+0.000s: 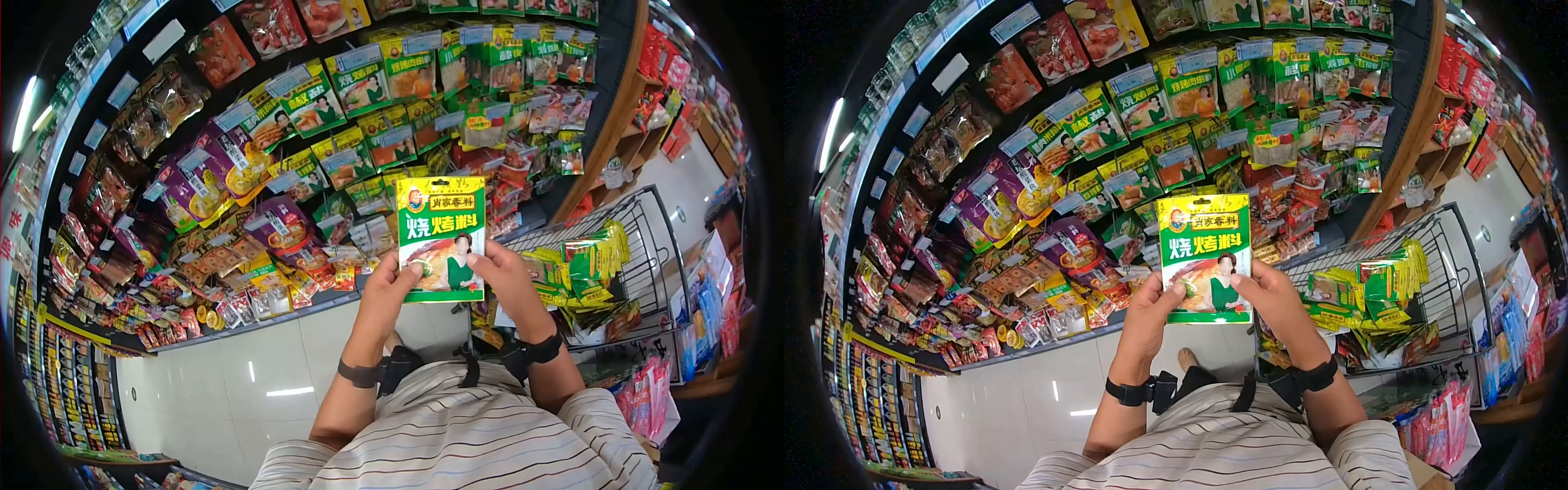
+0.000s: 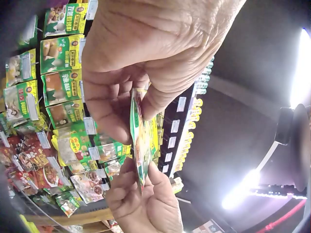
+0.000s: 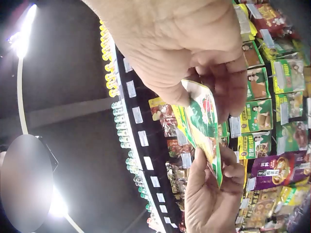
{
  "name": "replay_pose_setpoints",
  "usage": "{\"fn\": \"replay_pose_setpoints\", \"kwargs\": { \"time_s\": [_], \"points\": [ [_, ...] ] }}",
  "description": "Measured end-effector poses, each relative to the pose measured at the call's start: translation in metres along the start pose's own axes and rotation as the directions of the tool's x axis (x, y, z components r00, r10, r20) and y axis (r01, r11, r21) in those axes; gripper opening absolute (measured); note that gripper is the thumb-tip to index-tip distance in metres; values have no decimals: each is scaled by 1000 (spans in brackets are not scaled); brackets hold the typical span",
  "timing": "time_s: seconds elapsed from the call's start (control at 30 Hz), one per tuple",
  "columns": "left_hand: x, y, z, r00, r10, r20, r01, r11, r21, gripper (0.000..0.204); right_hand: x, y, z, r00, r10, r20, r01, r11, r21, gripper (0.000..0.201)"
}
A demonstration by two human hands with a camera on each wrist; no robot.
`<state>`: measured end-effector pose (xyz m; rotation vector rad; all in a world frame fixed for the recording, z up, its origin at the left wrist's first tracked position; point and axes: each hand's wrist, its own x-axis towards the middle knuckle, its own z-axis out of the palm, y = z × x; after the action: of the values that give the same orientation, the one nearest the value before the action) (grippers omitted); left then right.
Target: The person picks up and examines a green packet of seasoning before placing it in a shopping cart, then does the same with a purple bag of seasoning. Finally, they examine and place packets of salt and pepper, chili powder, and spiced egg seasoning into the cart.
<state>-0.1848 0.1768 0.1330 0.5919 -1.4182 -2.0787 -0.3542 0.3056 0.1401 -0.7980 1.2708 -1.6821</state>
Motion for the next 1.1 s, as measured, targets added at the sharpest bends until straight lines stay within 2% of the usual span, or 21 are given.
{"fn": "replay_pose_setpoints", "kwargs": {
  "time_s": [0.23,0.33,0.73,1.1],
  "points": [
    [-2,-4,0,1000,-19,1,19,999,39,28,-1,2,-2,1000,-16,-21,17,1000,12,27],
    [-3,-3,2,999,-35,24,33,997,70,36,-2,2,-5,1000,-17,-22,17,1000,11,27],
    [-10,1,1,999,-45,17,44,998,42,38,-4,4,0,1000,-21,0,20,999,31,27],
    [-10,7,-1,1000,23,15,-25,990,137,36,8,19,-1,1000,-2,21,1,999,41,26]
  ]
}}
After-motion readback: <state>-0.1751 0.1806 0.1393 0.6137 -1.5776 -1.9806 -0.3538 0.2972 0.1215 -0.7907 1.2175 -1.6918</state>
